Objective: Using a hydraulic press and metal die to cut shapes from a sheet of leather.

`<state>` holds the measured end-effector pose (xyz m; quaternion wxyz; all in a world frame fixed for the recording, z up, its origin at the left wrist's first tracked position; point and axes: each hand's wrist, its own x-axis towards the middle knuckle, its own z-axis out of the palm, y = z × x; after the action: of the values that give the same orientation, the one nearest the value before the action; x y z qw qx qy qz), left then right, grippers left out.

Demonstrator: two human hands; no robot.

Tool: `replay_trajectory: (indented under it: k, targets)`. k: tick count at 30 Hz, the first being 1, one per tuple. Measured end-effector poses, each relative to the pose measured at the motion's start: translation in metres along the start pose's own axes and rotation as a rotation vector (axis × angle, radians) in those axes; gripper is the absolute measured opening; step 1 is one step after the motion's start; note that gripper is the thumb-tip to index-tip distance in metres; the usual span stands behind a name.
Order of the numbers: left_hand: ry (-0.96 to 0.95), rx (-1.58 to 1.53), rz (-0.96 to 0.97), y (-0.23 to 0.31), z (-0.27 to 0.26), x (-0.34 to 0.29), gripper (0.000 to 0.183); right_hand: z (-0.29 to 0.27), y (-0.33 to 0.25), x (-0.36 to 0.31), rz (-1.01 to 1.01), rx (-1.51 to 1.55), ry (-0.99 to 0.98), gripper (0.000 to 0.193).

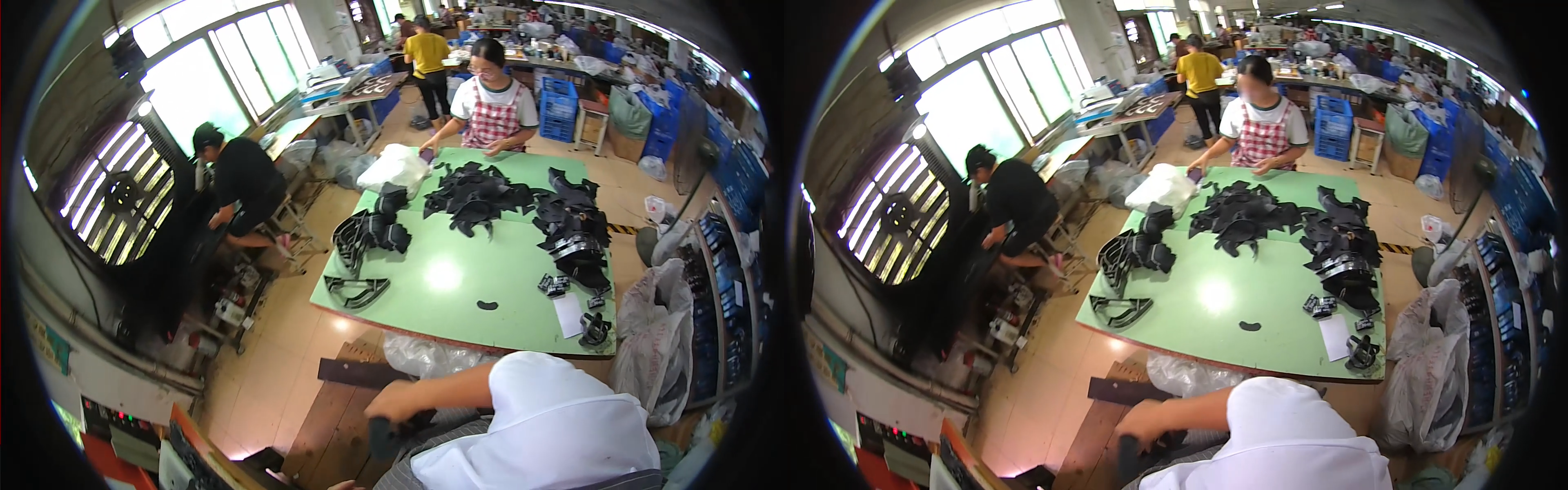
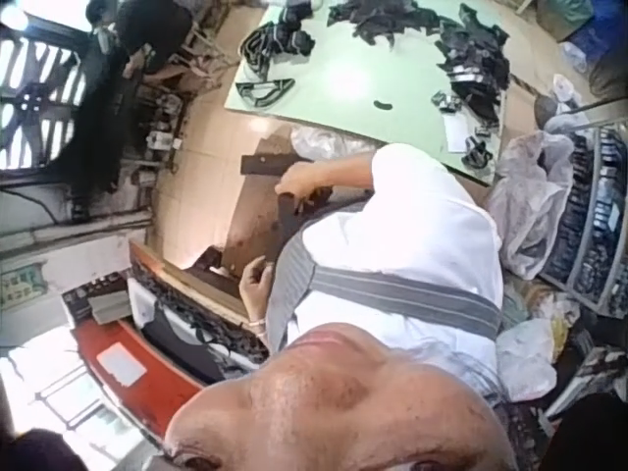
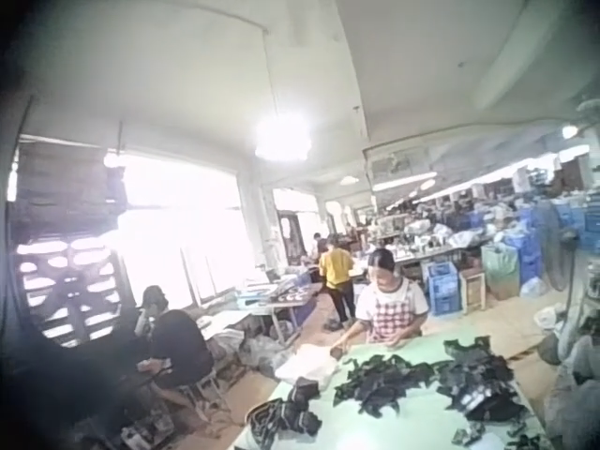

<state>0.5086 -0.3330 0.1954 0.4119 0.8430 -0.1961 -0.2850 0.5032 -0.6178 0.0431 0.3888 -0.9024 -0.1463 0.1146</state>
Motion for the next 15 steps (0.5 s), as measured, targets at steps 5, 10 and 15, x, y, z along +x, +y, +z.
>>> replay_trajectory:
  k: [5,10,15]
  targets:
    - [0.067,-0.001,-0.037,0.007,0.003,0.055,0.022,-0.062,0.132,-0.094,0.743,-0.238,0.290,0.030]
    - [0.116,-0.098,-0.041,0.012,0.017,0.088,0.022,-0.159,0.208,-0.163,1.111,-0.449,0.875,0.015]
    - [0.002,-0.178,-0.165,0.027,0.051,0.096,0.016,-0.187,0.253,-0.176,1.108,-0.912,0.868,0.064]
